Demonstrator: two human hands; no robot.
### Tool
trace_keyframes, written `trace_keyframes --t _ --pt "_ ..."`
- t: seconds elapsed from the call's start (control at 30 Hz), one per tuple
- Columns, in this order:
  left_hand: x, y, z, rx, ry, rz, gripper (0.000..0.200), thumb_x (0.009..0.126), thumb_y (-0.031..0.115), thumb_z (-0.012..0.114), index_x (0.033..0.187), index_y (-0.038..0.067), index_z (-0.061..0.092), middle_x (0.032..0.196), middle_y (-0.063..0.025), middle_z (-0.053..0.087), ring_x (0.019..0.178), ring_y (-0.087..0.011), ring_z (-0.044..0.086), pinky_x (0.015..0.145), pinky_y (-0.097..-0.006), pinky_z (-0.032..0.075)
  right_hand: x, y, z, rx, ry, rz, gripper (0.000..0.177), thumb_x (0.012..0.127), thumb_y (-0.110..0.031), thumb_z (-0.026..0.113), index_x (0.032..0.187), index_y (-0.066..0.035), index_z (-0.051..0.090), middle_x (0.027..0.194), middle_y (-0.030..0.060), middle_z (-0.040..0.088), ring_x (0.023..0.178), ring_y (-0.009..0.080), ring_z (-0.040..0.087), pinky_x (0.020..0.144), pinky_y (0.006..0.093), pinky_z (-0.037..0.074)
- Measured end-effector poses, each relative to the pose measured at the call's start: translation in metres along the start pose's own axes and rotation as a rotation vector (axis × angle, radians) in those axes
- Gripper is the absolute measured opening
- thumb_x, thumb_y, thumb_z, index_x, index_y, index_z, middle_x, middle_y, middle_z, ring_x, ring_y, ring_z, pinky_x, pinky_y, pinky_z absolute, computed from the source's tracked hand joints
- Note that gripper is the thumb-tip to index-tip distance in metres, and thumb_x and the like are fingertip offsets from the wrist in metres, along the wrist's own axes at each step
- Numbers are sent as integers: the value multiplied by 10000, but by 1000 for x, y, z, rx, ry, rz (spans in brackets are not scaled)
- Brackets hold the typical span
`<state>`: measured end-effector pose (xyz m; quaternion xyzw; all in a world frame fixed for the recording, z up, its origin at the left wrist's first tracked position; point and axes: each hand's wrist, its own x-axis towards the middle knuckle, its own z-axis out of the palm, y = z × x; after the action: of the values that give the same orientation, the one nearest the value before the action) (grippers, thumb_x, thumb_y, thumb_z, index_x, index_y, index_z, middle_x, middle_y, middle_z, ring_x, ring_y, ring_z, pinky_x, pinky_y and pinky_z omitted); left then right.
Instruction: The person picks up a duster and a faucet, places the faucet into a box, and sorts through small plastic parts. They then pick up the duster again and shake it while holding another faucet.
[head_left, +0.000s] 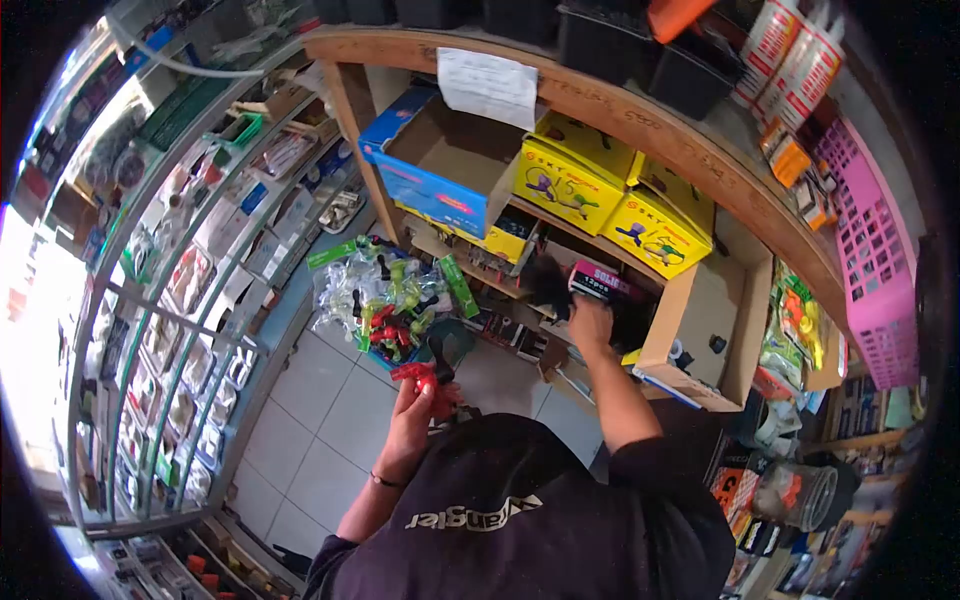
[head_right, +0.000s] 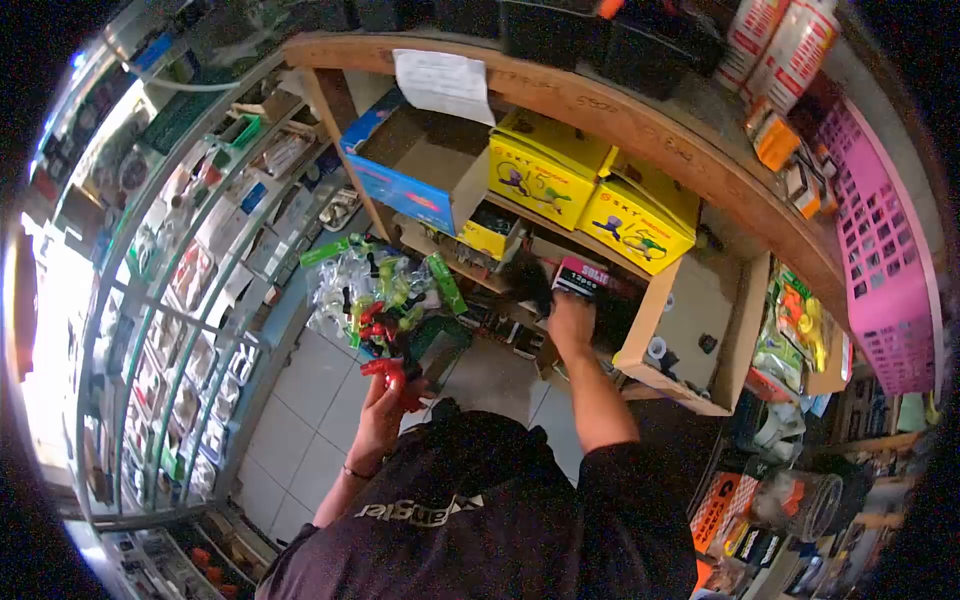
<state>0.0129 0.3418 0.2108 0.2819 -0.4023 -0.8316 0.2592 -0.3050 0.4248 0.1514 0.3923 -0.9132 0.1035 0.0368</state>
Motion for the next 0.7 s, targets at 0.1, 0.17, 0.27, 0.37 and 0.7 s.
trace_keyframes --t 0.1,0.17,0.27,0.37,0.7 --pt "11 -11 -3 53 23 57 328 924 197 379 1233 106 315 1048 -108 539 863 -177 563 695 -298 439 -28 -35 -32 271 -54 -271 215 746 -193 559 910 -54 572 790 171 593 703 356 574 605 439 462" --pt "19 -23 -6 47 160 53 367 912 202 415 1243 90 299 994 -94 560 876 -171 553 722 -296 435 -53 -72 -55 397 -127 -262 219 792 -217 552 932 -51 575 787 177 595 711 372 569 627 442 461" --pt "27 -41 -6 -112 67 137 332 903 199 433 1213 114 350 1164 -42 439 933 -144 499 788 -311 422 -80 -111 -67 845 -138 -436 244 800 -207 569 926 1 558 788 221 579 727 408 554 615 433 441" --pt "19 -29 14 38 55 100 328 891 222 466 1185 99 388 1136 -38 461 940 -132 474 817 -301 408 -107 -133 -74 933 -391 -431 248 816 -219 552 934 -1 563 809 220 579 727 421 544 630 446 438" --pt "43 -3 5 -365 483 306 308 864 359 505 979 78 555 860 -36 573 767 -152 567 706 -299 474 -94 -57 -63 560 -596 -504 600 753 -435 605 1155 -11 470 1036 210 557 957 331 549 803 389 444"
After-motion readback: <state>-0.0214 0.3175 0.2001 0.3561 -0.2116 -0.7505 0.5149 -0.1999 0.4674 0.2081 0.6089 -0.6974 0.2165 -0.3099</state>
